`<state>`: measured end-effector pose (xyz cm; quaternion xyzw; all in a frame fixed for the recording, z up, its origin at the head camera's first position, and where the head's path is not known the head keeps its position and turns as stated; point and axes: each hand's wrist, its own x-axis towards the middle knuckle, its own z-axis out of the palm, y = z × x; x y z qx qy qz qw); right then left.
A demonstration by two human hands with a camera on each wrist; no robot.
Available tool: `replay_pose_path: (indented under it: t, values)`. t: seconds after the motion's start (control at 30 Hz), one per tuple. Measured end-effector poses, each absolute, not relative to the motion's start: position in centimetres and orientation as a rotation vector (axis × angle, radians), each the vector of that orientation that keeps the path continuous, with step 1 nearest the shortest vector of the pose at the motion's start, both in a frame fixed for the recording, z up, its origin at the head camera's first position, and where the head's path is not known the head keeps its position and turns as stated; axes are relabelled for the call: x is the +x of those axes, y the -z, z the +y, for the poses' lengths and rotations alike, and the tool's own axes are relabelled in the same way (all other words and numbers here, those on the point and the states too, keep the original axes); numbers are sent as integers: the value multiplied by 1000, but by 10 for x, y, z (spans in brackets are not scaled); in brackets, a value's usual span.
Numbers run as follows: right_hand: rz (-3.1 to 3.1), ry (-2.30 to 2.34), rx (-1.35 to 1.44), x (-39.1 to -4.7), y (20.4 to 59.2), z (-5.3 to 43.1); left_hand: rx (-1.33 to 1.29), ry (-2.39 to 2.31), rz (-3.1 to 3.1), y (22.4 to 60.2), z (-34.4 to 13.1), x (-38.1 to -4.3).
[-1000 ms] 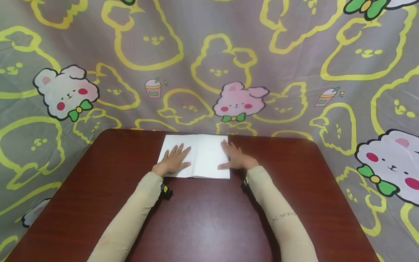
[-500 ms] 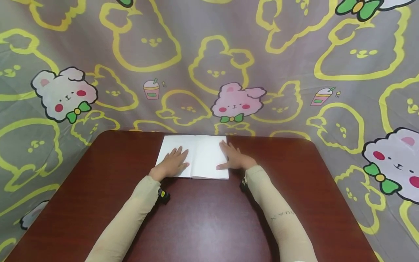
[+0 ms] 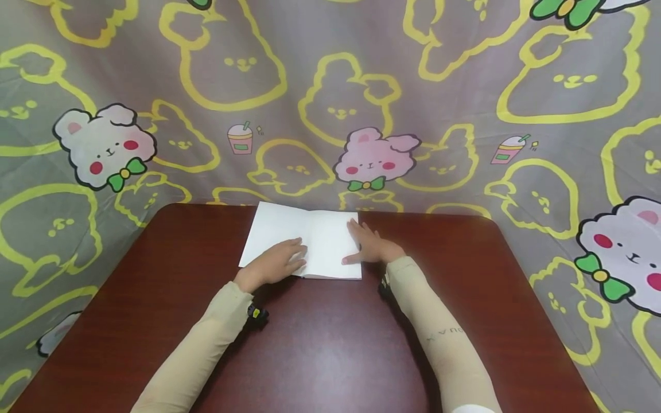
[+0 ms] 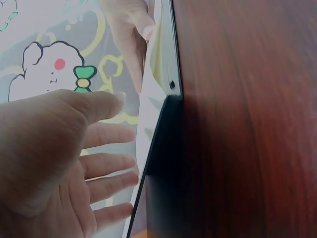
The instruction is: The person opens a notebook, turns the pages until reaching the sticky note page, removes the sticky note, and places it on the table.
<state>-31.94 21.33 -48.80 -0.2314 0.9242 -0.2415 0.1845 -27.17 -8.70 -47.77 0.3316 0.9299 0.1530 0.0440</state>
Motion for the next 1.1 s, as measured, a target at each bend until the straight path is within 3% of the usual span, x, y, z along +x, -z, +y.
replay_pose_path:
  t: [0.47,1.1]
  values:
    - [2607,633,-626,-321,488,214,1221,-426,2830,482,-65,-264]
    - [2614,653,-646,-319,483,212,1162,-454,2816,480,-65,-266]
